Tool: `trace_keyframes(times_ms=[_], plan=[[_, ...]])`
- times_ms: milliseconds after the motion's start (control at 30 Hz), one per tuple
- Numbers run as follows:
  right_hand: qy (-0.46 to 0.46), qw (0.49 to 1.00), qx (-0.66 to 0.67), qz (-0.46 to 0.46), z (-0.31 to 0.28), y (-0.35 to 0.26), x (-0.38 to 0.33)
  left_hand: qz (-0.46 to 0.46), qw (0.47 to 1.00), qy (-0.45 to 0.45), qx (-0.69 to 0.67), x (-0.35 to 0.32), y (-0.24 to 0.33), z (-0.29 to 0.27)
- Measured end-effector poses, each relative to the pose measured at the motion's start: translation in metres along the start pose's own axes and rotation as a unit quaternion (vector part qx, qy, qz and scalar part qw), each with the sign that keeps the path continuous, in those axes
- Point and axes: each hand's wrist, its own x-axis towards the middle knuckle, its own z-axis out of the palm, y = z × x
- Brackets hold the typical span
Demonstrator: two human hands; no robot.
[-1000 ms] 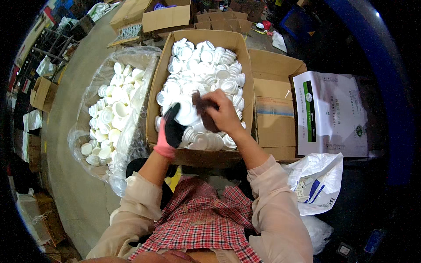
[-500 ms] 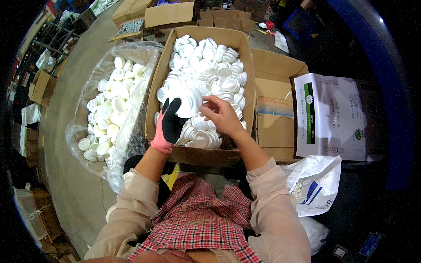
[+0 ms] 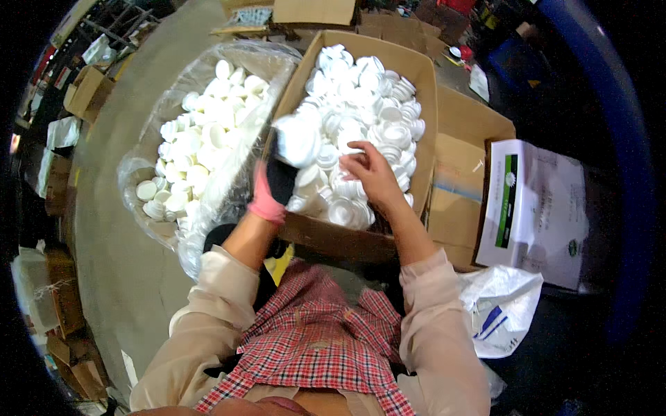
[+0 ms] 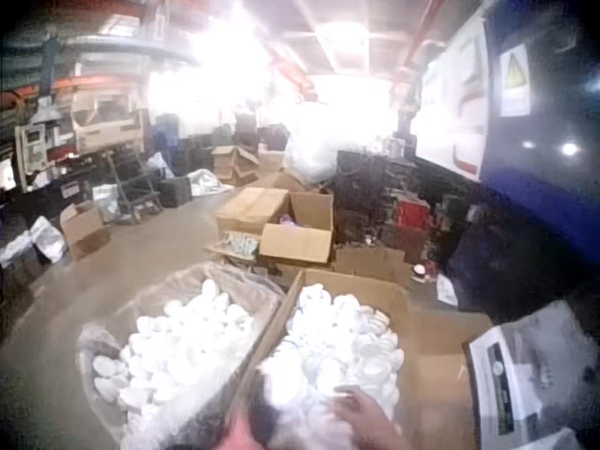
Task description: The person sits on the floor and repeatedly picks up white plastic lids and small cylindrical inserts from a cardboard box. They insert the small pieces into the lids and place the assembled units into a plastic bag.
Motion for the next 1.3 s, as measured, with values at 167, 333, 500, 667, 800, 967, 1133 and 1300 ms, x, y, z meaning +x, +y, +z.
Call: trace_keyframes(times_ms=[167, 333, 500, 667, 800, 967, 1133, 1300], plan=[[-0.111, 0.915, -0.384, 0.051, -0.040, 0.068, 0.022, -0.072, 0.868, 0.348, -0.346, 0.038, 0.063, -0.030], [-0.070, 0.855, -0.511, -0.051, -0.010, 0.118, 0.026, -0.108, 0.926, 0.261, -0.250, 0.035, 0.050, -0.020], [-0.087, 0.757, -0.571, -0.306, 0.044, 0.138, 0.043, -0.129, 0.954, 0.177, -0.207, 0.040, 0.048, -0.005], [-0.126, 0.707, -0.624, -0.308, 0.044, 0.149, 0.076, -0.241, 0.967, 0.072, -0.034, 0.042, 0.061, 0.000], [-0.042, 0.850, -0.461, -0.252, 0.037, 0.073, 0.073, -0.067, 0.823, -0.075, 0.559, 0.027, 0.056, -0.007], [-0.049, 0.972, -0.214, -0.079, 0.013, 0.020, 0.050, -0.141, 0.884, 0.050, 0.443, 0.035, 0.051, -0.013], [-0.155, 0.743, -0.637, -0.134, -0.036, 0.130, 0.038, -0.266, 0.956, 0.037, -0.120, 0.035, 0.045, -0.005], [-0.195, 0.674, -0.711, -0.045, -0.013, 0.127, 0.036, -0.309, 0.867, -0.031, -0.390, 0.042, 0.070, 0.020]])
